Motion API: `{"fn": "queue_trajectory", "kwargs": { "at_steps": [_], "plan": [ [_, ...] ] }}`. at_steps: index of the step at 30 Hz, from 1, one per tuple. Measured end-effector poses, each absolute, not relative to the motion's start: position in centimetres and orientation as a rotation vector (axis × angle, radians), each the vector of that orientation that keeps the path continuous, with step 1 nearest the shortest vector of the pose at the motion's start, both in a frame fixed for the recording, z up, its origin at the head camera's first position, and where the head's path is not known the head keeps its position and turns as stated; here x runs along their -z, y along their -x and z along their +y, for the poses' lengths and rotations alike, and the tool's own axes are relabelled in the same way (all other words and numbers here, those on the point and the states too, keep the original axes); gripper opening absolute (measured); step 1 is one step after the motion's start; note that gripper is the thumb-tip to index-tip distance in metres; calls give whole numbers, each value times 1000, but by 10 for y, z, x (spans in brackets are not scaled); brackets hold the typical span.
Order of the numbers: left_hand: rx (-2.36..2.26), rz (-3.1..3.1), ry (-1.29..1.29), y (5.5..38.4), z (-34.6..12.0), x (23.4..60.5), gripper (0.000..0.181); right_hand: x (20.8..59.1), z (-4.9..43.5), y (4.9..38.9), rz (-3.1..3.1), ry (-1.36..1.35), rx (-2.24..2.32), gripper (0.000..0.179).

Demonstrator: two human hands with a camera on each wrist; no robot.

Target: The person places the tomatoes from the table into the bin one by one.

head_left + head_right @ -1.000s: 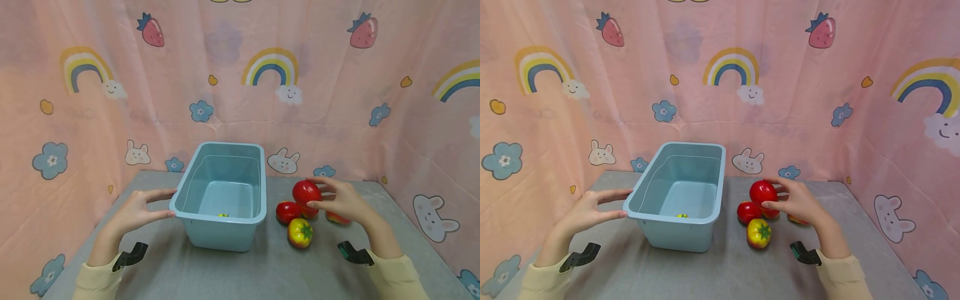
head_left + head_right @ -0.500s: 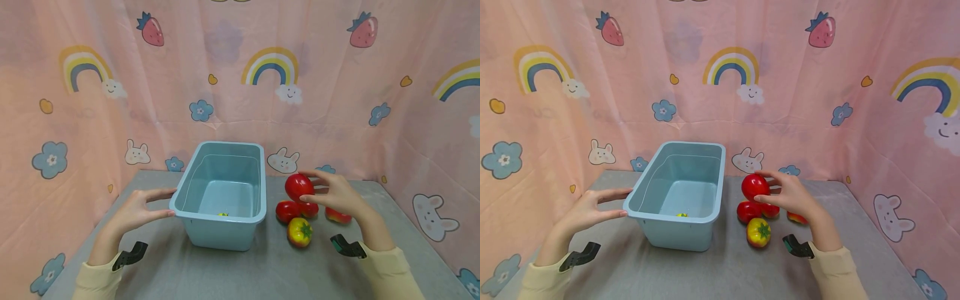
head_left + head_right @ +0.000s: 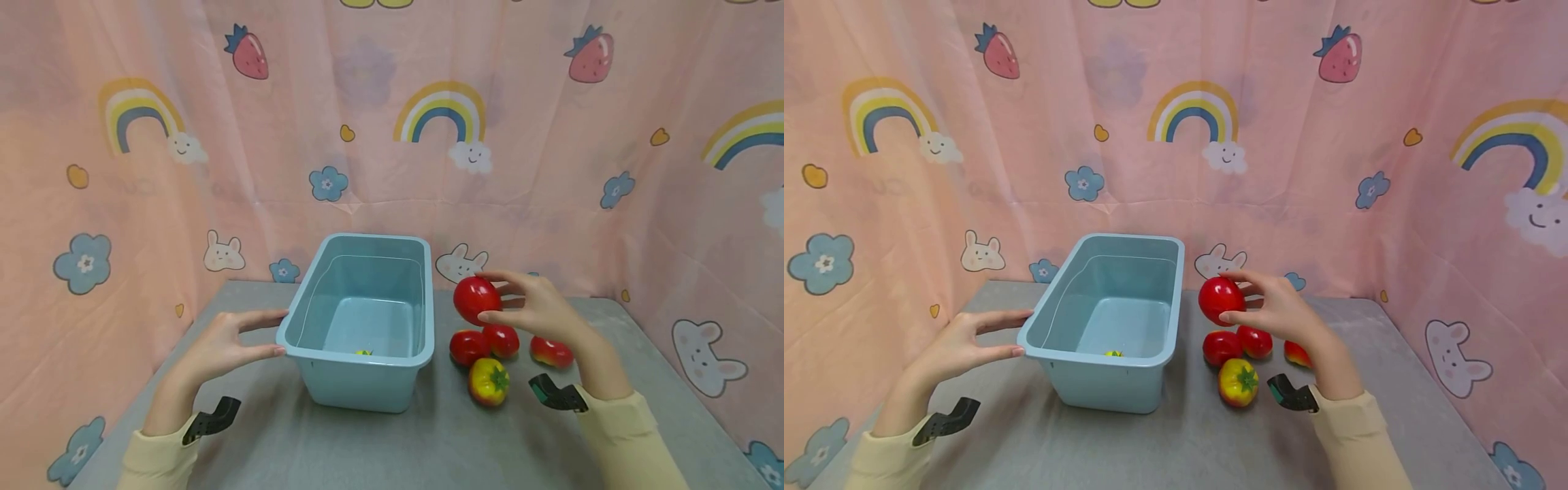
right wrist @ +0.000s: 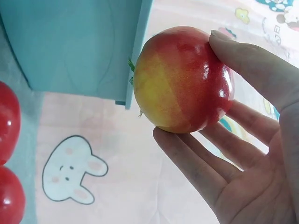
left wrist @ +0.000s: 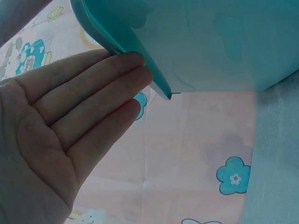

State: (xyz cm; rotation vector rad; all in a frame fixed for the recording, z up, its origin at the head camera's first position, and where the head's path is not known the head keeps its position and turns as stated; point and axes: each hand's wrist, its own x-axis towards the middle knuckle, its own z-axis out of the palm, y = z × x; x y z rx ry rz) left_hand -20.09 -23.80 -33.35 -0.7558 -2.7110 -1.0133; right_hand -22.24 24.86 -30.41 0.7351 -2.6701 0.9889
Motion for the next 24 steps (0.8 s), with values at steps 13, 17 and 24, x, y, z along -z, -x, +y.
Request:
{"fn": "queue_trajectory", "kwargs": {
  "at_steps": [13,17,24],
  "plan": [
    [1019,-2694,777,202,-238,333,55,291,232,229,-2623,-823,-1015,69],
    [1016,-2694,776,202,-239,334,55,290,225,231,-2612,-835,-1026,67],
    [1022,-2688,769,202,-239,337,56,285,217,235,-2601,-863,-1003,69]
  ]
}}
